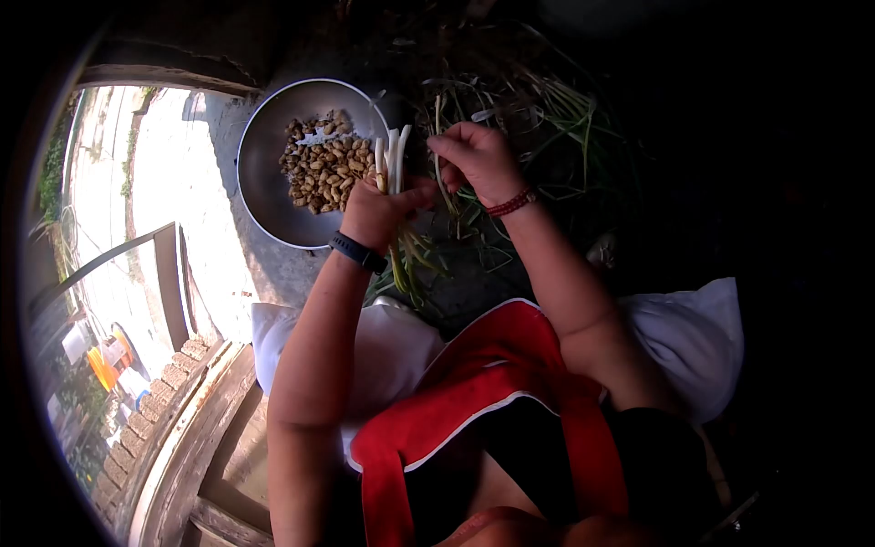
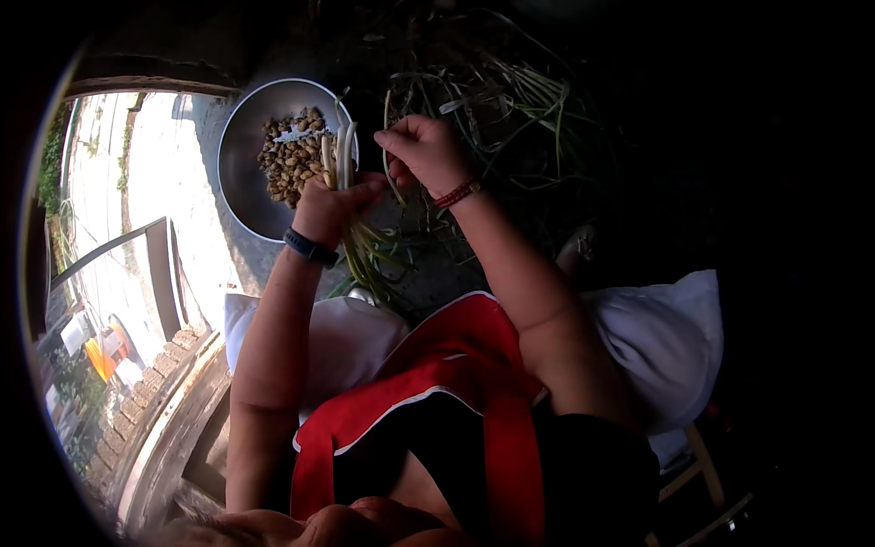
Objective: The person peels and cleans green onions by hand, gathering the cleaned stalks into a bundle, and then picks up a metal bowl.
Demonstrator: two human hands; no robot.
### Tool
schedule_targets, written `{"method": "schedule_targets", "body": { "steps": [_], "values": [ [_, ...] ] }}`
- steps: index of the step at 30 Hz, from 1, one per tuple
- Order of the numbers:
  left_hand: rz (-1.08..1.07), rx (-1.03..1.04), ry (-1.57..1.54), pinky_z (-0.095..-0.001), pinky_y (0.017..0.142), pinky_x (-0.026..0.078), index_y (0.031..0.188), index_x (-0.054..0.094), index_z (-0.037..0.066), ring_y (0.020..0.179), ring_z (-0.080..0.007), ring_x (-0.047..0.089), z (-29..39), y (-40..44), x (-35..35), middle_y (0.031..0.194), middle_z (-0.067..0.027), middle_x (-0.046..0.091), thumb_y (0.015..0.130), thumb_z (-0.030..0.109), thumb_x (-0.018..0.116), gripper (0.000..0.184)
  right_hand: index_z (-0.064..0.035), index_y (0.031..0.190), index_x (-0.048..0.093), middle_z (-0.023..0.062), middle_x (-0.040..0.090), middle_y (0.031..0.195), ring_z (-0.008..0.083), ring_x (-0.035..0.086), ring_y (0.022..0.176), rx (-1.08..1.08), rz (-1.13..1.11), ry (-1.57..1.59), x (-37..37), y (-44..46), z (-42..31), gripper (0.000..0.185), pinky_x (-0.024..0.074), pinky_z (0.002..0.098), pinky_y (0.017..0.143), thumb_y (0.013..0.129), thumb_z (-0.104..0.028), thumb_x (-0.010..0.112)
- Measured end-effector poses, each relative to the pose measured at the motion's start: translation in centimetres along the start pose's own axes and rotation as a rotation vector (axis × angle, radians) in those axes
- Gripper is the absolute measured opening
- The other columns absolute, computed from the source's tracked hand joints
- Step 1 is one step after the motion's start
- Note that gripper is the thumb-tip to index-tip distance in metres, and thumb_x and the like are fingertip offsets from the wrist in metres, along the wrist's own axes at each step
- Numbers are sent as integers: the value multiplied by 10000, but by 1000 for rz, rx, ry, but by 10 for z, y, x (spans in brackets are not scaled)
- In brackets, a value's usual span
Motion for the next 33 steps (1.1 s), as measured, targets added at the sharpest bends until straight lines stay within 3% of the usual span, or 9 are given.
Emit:
{"method": "schedule_targets", "body": {
  "steps": [7, 21, 33],
  "values": [
    [6, 20, 177, -215, 580, 436, 856, 642, 4, 626, -86, 555, 4, -3, 3, 738, -29, 635, 725, 17, 658, 132, -31, 795, 569, 10, 569, 631, 69, 538, 474, -6, 20, 41, 6, -2, -1, 143, 428, 191, 413, 820, -158, 630],
    [31, 50, 186, -230, 588, 453, 837, 630, 16, 626, -104, 573, 7, -5, 5, 711, -35, 626, 725, 41, 623, 115, -29, 795, 575, 15, 574, 630, 70, 541, 471, 54, 4, 58, 5, 0, 1, 144, 439, 194, 414, 823, -160, 627],
    [152, 36, -133, -231, 541, 430, 836, 614, 31, 583, -102, 547, -4, 3, -7, 694, -17, 605, 750, 31, 602, 87, -21, 827, 577, 7, 578, 625, 58, 551, 486, 139, -310, 39, 10, -1, 2, 137, 450, 194, 418, 862, -153, 565]
  ]
}}
Point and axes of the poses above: each hand's wrist, its own y-axis towards the middle knuckle, its own x-axis out of the palm, z = x × y, the point moved 4 cm from there along y, towards the middle knuckle
